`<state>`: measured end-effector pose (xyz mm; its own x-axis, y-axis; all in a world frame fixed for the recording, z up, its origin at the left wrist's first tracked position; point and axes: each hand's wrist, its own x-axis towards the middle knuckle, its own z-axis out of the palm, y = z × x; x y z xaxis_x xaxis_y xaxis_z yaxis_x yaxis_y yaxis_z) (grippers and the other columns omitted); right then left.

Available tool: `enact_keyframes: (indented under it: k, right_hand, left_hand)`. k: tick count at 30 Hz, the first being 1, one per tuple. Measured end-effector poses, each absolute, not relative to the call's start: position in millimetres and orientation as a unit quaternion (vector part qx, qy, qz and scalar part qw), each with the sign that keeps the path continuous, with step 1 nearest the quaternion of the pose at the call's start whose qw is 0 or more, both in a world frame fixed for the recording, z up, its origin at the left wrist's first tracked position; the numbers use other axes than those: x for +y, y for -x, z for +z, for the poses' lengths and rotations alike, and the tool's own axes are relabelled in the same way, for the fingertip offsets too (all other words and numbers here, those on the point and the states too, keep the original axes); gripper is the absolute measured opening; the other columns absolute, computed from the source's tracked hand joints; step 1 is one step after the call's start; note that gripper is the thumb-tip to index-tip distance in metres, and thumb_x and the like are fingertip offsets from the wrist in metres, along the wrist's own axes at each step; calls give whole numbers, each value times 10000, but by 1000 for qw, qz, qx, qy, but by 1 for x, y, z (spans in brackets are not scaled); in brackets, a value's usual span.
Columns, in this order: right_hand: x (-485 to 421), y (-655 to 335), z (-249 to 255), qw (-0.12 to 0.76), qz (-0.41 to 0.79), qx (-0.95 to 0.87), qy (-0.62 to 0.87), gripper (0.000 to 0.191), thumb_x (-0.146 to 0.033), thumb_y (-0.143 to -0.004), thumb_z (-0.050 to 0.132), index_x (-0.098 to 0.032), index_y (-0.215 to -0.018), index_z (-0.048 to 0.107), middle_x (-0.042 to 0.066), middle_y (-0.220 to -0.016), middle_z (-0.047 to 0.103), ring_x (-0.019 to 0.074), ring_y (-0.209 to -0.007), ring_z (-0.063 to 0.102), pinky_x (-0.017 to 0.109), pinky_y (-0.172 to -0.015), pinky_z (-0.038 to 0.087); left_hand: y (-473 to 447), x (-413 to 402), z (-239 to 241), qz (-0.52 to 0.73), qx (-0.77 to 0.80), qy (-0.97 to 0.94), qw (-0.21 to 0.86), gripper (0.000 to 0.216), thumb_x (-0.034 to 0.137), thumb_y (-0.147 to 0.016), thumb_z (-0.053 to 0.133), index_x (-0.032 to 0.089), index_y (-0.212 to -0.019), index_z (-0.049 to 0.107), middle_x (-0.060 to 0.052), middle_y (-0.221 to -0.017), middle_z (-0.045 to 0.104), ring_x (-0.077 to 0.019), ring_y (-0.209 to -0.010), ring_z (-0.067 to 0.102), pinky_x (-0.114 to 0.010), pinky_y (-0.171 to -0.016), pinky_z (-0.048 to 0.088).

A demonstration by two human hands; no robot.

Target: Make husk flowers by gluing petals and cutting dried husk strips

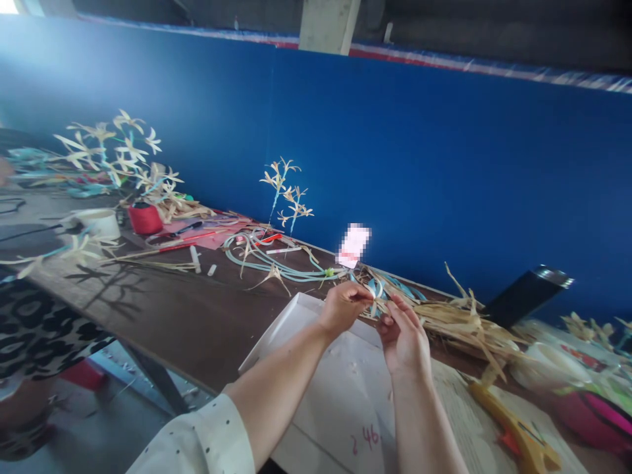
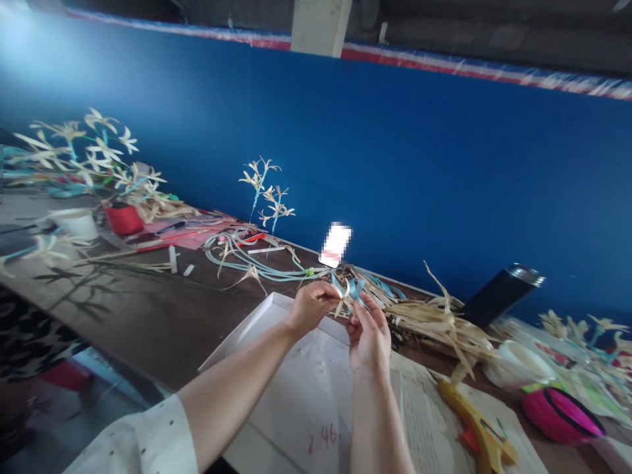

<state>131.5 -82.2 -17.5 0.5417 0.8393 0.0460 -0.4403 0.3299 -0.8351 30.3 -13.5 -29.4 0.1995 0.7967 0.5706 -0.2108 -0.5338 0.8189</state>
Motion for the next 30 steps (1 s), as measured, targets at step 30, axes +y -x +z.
enact_keyframes:
  k: [30]
  right_hand:
    - [-80, -124, -21, 587, 166, -458, 647, 387, -470, -679, 606, -151, -880, 690, 15, -598, 611, 137, -506, 497, 239, -481, 351]
  left_hand:
    - [-26, -14, -18, 517, 207, -561, 612, 323, 381, -572, 727, 114, -675, 576, -6, -710, 549, -85, -645, 502, -213, -617, 401]
